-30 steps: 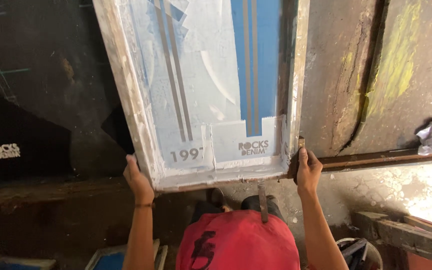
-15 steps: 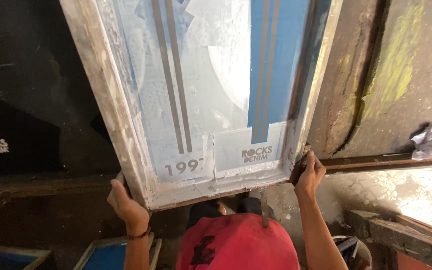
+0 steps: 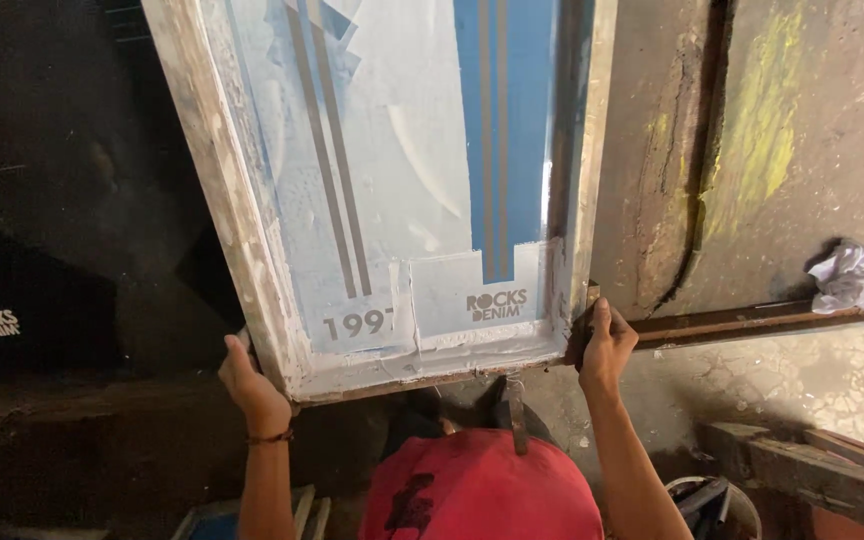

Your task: The person applies strips of clear tape to the edges of a blue screen frame, smoothing them down with their fingers. They then use a white cloth to wipe the surface of the screen.

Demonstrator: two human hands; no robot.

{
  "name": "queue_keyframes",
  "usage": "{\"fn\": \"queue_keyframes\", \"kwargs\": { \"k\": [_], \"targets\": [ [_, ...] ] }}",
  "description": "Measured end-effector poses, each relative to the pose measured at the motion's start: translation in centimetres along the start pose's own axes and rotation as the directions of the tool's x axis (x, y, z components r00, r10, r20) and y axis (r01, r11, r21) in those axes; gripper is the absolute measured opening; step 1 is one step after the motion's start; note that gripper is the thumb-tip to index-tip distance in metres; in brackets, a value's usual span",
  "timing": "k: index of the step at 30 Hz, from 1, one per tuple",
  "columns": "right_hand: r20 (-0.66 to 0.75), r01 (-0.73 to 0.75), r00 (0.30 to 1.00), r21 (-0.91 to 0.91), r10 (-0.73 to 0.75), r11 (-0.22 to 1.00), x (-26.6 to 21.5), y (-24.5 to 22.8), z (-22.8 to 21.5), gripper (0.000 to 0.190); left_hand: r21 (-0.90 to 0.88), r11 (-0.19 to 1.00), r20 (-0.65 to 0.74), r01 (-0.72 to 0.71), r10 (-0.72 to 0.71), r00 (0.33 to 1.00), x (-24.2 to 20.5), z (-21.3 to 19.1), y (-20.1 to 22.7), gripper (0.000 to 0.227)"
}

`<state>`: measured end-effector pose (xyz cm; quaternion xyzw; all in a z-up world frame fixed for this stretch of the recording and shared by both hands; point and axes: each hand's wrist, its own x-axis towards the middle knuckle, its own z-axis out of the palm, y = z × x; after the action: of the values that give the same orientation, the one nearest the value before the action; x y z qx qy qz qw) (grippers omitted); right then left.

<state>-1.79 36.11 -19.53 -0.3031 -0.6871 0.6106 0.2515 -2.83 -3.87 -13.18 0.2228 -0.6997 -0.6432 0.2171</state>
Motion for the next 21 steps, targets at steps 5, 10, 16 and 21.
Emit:
{"fn": "queue_keyframes", "kwargs": {
  "k": [5,10,16,21],
  "targets": [
    [-0.013,-0.02,1.0,-0.055,0.019,0.998,-0.5,0.0,0.0,0.049,-0.043,0.994,-0.027,0.1,-0.101,0.995,1.1,0.7,-1.7,0.054],
    [0.04,-0.015,0.999,-0.067,0.017,0.998,-0.3,1.0,-0.1,0.048,-0.136,0.977,-0.024,0.162,-0.167,0.986,1.5,1.3,0.0,0.073],
    [0.008,-0.055,0.998,-0.061,0.055,0.997,-0.5,2.4,0.2,0.04,0.039,0.983,0.001,0.179,-0.179,0.984,1.8,1.9,3.6,0.072],
    [0.002,-0.028,1.0,-0.051,0.028,0.998,-1.3,-1.5,1.1,0.041,0.094,0.989,0.016,0.116,-0.118,0.993,3.5,1.2,-1.7,0.069]
  ]
}}
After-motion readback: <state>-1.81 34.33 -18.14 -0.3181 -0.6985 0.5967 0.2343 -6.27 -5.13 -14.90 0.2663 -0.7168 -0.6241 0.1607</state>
